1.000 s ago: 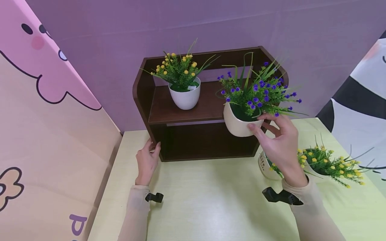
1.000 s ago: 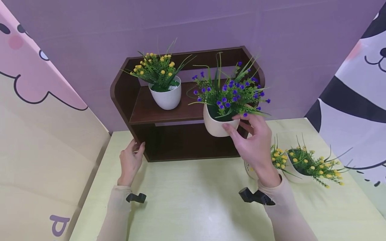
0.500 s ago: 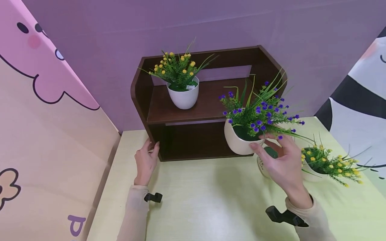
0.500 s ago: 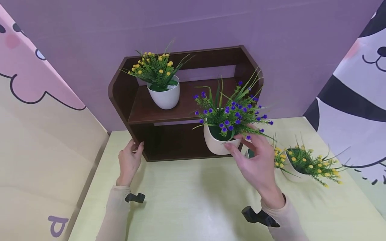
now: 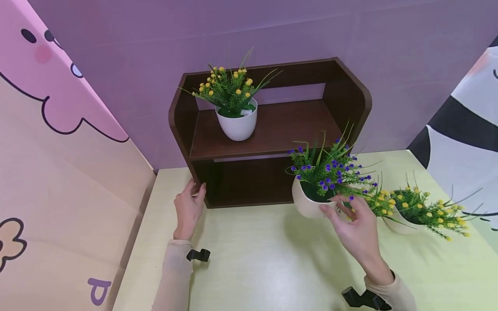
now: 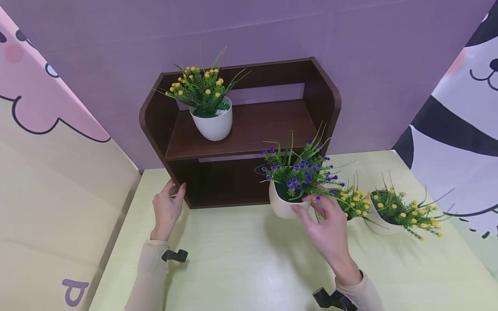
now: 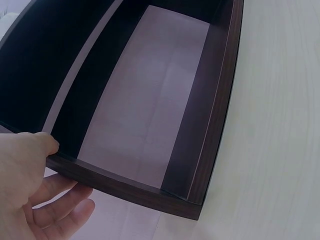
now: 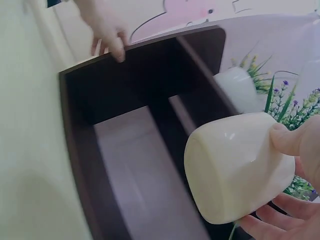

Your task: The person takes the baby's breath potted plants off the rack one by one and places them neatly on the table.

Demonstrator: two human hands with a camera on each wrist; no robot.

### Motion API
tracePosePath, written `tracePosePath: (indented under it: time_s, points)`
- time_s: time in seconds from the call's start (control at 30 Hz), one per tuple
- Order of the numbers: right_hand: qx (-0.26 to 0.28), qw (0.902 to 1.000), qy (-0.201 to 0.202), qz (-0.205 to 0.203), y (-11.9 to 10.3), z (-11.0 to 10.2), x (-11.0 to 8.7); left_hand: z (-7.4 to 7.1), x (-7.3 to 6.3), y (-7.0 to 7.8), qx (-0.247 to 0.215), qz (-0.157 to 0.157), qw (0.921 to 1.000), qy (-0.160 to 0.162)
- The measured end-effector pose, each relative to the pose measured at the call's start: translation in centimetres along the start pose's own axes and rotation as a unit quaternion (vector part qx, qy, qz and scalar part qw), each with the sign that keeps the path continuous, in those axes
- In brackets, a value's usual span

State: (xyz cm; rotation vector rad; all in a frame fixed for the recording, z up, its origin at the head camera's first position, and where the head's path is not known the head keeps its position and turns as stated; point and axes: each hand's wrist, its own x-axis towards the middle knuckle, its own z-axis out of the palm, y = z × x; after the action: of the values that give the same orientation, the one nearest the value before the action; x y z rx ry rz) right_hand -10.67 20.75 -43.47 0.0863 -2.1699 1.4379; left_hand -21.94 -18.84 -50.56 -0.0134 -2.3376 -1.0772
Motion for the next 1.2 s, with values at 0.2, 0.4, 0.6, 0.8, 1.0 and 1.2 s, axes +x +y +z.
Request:
tracePosePath:
  time_s: [0.2, 0.4, 0.6, 0.8, 1.0, 1.2]
  points:
    - [-0.037, 0.9989, -0.022, 0.016, 2.2, 0.2, -1.7, 0.1, 0.1, 0.1, 0.002, 0.001, 1.0000, -0.003]
    - [-0.022, 0.9994, -0.022, 0.017, 4.5, 0.9, -2.9, 0.0, 0.2, 0.2, 0.004, 0.000, 1.0000, -0.004]
    - [-0.014, 0.9988, -0.033, 0.034, 6.1, 1.7, -3.8, 0.0, 0.1, 0.2, 0.000, 0.004, 1.0000, 0.000]
    - [-0.017, 0.9979, -0.048, 0.041, 7.4, 2.4, -4.4, 0.1, 0.0, 0.0, -0.003, 0.000, 1.0000, -0.003]
    - [-0.050, 0.9961, -0.058, 0.045, 8.7, 2.7, -4.8, 0.2, -0.1, -0.1, 0.005, 0.008, 0.9999, 0.005]
    - [-0.104, 0.9883, -0.089, 0.068, 9.1, 2.7, -4.7, 0.1, 0.0, -0.1, 0.003, 0.001, 1.0000, -0.001]
